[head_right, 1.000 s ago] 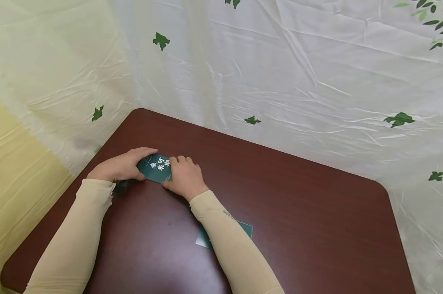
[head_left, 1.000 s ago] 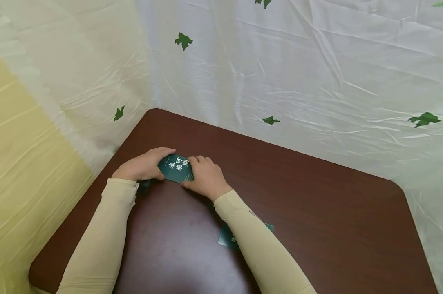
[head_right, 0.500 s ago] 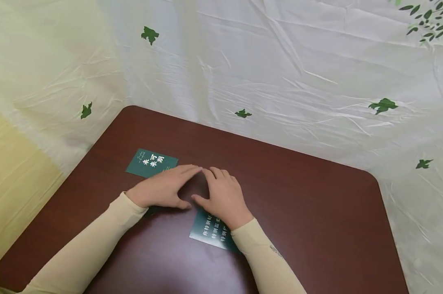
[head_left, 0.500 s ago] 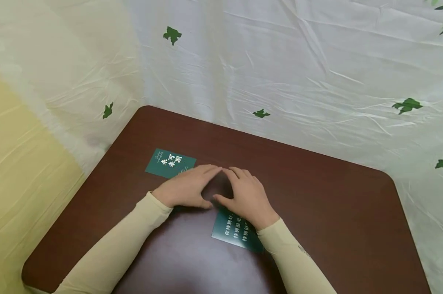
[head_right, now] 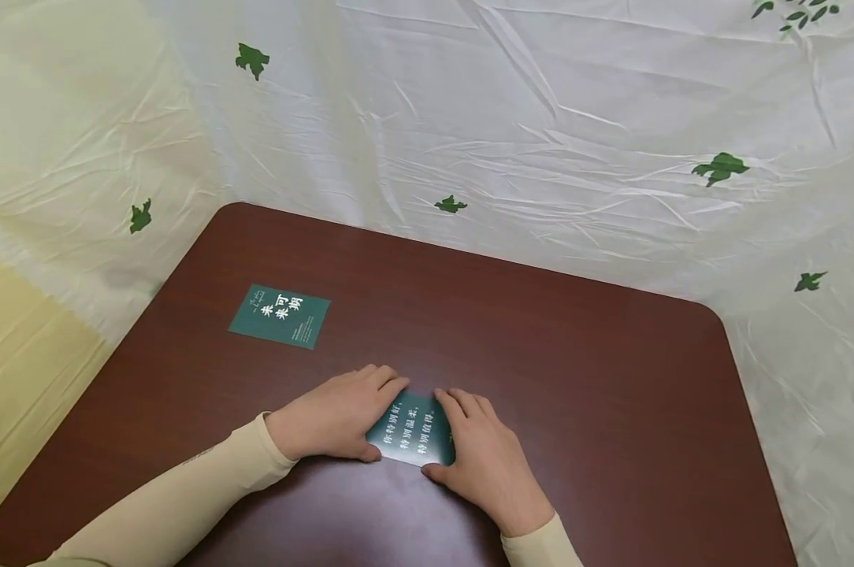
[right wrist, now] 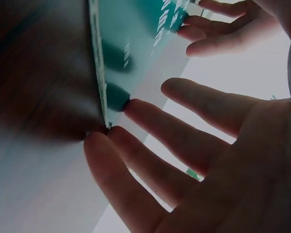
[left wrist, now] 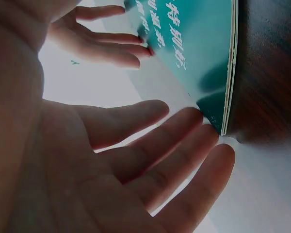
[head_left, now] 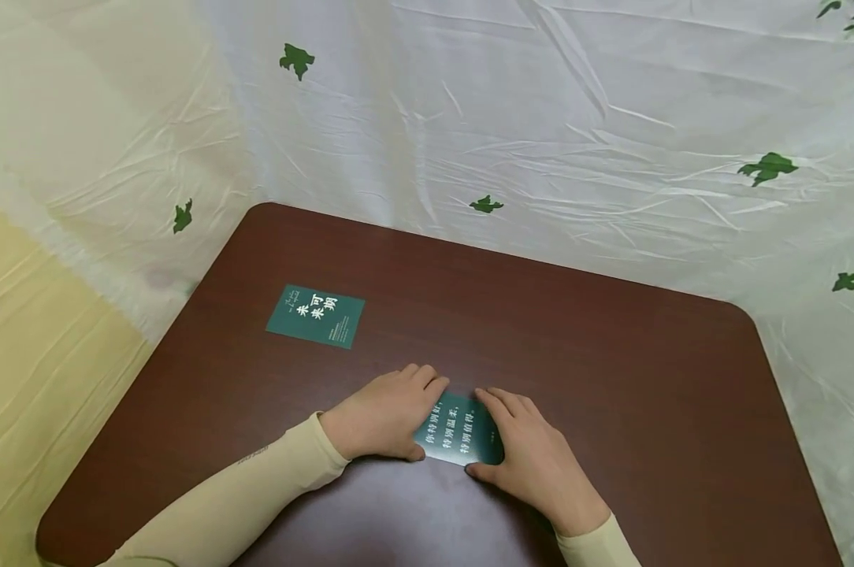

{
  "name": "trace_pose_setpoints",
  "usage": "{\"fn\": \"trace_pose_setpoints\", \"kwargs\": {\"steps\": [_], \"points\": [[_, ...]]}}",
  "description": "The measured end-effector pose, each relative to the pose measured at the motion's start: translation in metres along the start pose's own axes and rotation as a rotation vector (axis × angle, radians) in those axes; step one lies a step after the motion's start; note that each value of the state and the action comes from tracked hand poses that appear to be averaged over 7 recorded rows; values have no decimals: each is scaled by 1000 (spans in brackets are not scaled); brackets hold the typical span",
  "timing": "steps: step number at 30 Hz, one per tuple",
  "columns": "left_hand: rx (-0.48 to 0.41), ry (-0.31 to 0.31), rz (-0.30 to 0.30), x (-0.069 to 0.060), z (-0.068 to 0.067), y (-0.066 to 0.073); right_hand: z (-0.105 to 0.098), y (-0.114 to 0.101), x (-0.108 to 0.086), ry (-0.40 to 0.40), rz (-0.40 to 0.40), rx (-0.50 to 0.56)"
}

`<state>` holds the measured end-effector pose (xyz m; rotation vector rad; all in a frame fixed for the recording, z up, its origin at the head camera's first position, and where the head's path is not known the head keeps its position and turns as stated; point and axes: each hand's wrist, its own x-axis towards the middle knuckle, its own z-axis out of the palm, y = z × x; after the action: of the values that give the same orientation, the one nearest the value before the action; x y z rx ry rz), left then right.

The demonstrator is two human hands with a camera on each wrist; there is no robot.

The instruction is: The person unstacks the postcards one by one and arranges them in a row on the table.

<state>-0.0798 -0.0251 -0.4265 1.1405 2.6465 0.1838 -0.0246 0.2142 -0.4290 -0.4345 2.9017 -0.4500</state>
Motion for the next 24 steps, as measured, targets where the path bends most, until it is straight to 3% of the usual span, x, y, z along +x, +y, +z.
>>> {"fn": "trace_pose_setpoints", "kwargs": {"steps": [8, 14, 19, 24], "points": [[10, 21, 15, 0, 1, 0, 4, -1, 4, -14, -23, -12], [-25, 3, 10, -1, 0, -1, 5, -3, 2, -41, -8, -32], [-74, -32, 0, 0, -2, -2, 6, -4, 2, -34, -11, -38], [-63, -24, 9, 0, -5, -5, 4, -3, 2, 5, -46, -40]]}}
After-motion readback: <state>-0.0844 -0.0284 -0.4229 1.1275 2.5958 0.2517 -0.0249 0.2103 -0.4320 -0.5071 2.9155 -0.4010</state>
